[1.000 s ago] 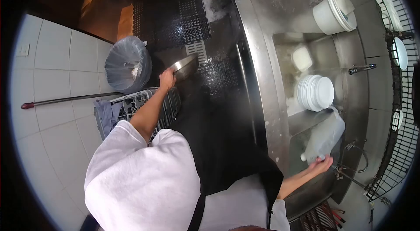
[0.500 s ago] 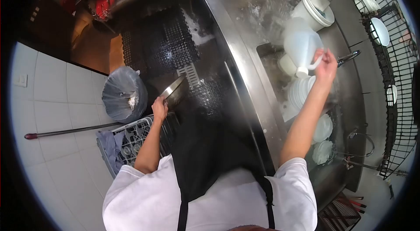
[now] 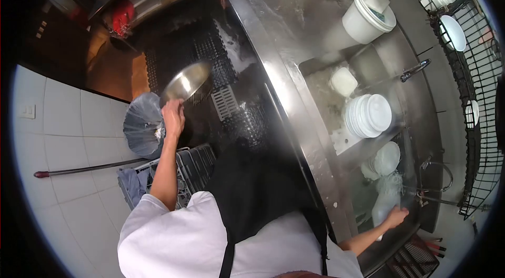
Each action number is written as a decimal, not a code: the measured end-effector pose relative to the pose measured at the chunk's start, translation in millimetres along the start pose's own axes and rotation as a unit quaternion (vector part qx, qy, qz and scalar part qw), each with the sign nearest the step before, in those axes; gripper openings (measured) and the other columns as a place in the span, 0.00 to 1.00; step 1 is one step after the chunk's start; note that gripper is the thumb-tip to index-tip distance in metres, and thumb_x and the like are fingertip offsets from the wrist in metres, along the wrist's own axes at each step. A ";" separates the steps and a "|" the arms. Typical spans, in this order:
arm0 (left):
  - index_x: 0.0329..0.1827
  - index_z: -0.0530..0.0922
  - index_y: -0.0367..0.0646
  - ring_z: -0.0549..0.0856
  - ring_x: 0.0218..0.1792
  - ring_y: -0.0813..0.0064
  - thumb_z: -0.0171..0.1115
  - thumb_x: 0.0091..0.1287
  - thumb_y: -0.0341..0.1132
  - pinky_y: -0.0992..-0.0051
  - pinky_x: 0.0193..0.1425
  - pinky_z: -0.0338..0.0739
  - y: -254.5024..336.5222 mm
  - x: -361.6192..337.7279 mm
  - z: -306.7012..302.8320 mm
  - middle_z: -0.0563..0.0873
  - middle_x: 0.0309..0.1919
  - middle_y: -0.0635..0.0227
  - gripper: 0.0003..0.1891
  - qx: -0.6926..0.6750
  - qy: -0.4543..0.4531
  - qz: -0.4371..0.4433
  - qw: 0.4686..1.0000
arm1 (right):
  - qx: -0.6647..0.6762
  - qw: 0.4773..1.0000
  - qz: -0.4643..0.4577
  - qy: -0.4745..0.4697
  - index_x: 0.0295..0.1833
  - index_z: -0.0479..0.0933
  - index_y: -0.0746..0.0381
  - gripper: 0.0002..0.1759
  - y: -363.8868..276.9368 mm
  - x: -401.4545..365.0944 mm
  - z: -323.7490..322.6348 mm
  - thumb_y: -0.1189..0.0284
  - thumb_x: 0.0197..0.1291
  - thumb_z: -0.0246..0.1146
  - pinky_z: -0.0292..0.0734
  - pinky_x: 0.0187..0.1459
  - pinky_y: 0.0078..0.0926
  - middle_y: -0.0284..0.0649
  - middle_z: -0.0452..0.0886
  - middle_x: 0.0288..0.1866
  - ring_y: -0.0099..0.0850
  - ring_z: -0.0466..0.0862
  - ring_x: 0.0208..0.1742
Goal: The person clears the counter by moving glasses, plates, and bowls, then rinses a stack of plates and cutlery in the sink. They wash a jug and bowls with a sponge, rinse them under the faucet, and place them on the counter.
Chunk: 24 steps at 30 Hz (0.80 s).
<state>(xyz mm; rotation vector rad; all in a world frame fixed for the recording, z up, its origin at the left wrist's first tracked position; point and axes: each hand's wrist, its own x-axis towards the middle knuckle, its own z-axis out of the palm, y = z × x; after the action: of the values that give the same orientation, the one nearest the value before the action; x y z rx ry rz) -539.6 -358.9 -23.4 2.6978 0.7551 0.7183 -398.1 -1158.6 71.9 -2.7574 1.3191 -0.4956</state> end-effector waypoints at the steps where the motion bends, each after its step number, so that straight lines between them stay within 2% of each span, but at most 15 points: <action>1: 0.37 0.77 0.42 0.78 0.38 0.57 0.59 0.51 0.22 0.63 0.45 0.69 15.0 17.5 -7.7 0.79 0.32 0.60 0.10 0.003 0.023 0.022 0.999 | -0.045 0.998 -0.008 -0.037 0.47 0.71 0.60 0.21 9.9 1.7 6.9 0.69 0.46 0.65 0.73 0.48 0.48 0.51 0.80 0.45 0.53 0.79 0.47; 3: 0.37 0.77 0.42 0.78 0.39 0.58 0.59 0.52 0.22 0.63 0.46 0.68 34.3 51.4 -14.0 0.79 0.33 0.61 0.10 -0.001 0.044 0.073 0.996 | -0.134 0.985 -0.025 -0.109 0.46 0.70 0.59 0.21 30.5 4.7 28.9 0.69 0.45 0.65 0.73 0.49 0.45 0.51 0.80 0.45 0.52 0.79 0.49; 6: 0.37 0.77 0.42 0.78 0.39 0.59 0.59 0.52 0.22 0.64 0.46 0.68 73.3 97.6 -15.3 0.79 0.33 0.61 0.10 -0.007 0.069 0.148 0.987 | -0.116 0.979 -0.074 -0.149 0.47 0.70 0.58 0.22 33.4 2.0 74.0 0.69 0.44 0.65 0.73 0.48 0.46 0.52 0.80 0.45 0.53 0.79 0.49; 7: 0.37 0.77 0.42 0.78 0.39 0.59 0.59 0.52 0.22 0.64 0.47 0.68 85.5 110.2 -10.3 0.79 0.33 0.62 0.10 -0.003 0.074 0.168 0.983 | -0.071 0.985 -0.087 -0.128 0.47 0.69 0.62 0.22 20.4 -10.3 70.2 0.71 0.43 0.65 0.73 0.48 0.44 0.51 0.80 0.42 0.48 0.81 0.44; 8: 0.37 0.76 0.42 0.78 0.39 0.60 0.59 0.52 0.22 0.64 0.47 0.68 97.3 121.9 -5.0 0.79 0.33 0.63 0.10 0.002 0.080 0.187 0.979 | 0.026 0.994 -0.073 -0.078 0.46 0.69 0.62 0.22 53.2 6.0 108.5 0.71 0.44 0.65 0.74 0.44 0.42 0.50 0.80 0.40 0.45 0.80 0.41; 10: 0.38 0.76 0.43 0.78 0.40 0.62 0.59 0.51 0.21 0.65 0.47 0.68 117.4 141.4 11.8 0.79 0.34 0.65 0.11 -0.011 0.074 0.233 0.969 | 0.224 0.971 -0.075 0.024 0.45 0.68 0.64 0.20 124.2 41.9 189.7 0.72 0.45 0.64 0.75 0.34 0.37 0.46 0.78 0.34 0.38 0.79 0.33; 11: 0.38 0.76 0.43 0.78 0.41 0.63 0.59 0.50 0.21 0.65 0.48 0.69 130.3 147.5 18.3 0.79 0.34 0.66 0.12 -0.014 0.073 0.250 0.965 | 0.432 0.888 0.133 -0.082 0.41 0.67 0.62 0.14 107.8 30.4 166.7 0.74 0.49 0.62 0.67 0.19 0.25 0.39 0.71 0.27 0.27 0.71 0.22; 14: 0.39 0.77 0.43 0.78 0.42 0.65 0.59 0.46 0.21 0.64 0.51 0.69 160.7 166.9 43.2 0.79 0.34 0.67 0.15 -0.016 0.068 0.297 0.952 | 0.567 0.805 0.156 -0.079 0.38 0.65 0.59 0.10 100.7 10.3 139.3 0.74 0.52 0.60 0.55 0.13 0.18 0.35 0.66 0.24 0.22 0.65 0.16; 17: 0.39 0.77 0.43 0.78 0.43 0.65 0.58 0.46 0.21 0.65 0.52 0.69 183.3 189.8 70.3 0.78 0.35 0.67 0.15 -0.017 0.077 0.320 0.944 | 0.592 0.785 0.173 -0.061 0.35 0.64 0.60 0.08 43.1 -25.3 68.1 0.76 0.53 0.58 0.55 0.14 0.17 0.34 0.66 0.24 0.21 0.62 0.13; 21: 0.41 0.77 0.44 0.77 0.44 0.66 0.57 0.48 0.22 0.65 0.53 0.69 198.4 238.0 111.6 0.78 0.36 0.67 0.16 -0.023 0.075 0.348 0.934 | 0.670 0.727 0.139 -0.052 0.32 0.64 0.60 0.06 35.9 -20.9 82.5 0.76 0.53 0.57 0.54 0.14 0.17 0.33 0.65 0.24 0.21 0.63 0.16; 23: 0.43 0.78 0.45 0.76 0.45 0.67 0.56 0.50 0.24 0.65 0.54 0.68 200.7 269.0 139.2 0.77 0.37 0.68 0.16 -0.016 0.060 0.363 0.930 | 0.686 0.712 0.147 -0.025 0.30 0.65 0.60 0.06 -8.3 -37.2 60.3 0.76 0.52 0.57 0.54 0.15 0.17 0.32 0.65 0.24 0.21 0.64 0.18; 24: 0.43 0.78 0.45 0.76 0.45 0.67 0.56 0.50 0.24 0.65 0.54 0.68 202.4 285.1 154.5 0.77 0.37 0.68 0.16 -0.020 0.059 0.370 0.927 | 0.697 0.706 0.123 -0.040 0.30 0.65 0.60 0.06 -22.1 -41.7 55.7 0.76 0.51 0.57 0.54 0.16 0.17 0.32 0.65 0.24 0.21 0.64 0.18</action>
<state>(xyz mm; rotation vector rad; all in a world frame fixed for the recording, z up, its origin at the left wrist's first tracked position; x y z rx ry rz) -162.3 -389.6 29.8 2.8928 -0.3086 1.0332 -389.0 -1118.0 11.9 -1.2752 0.6709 -0.8350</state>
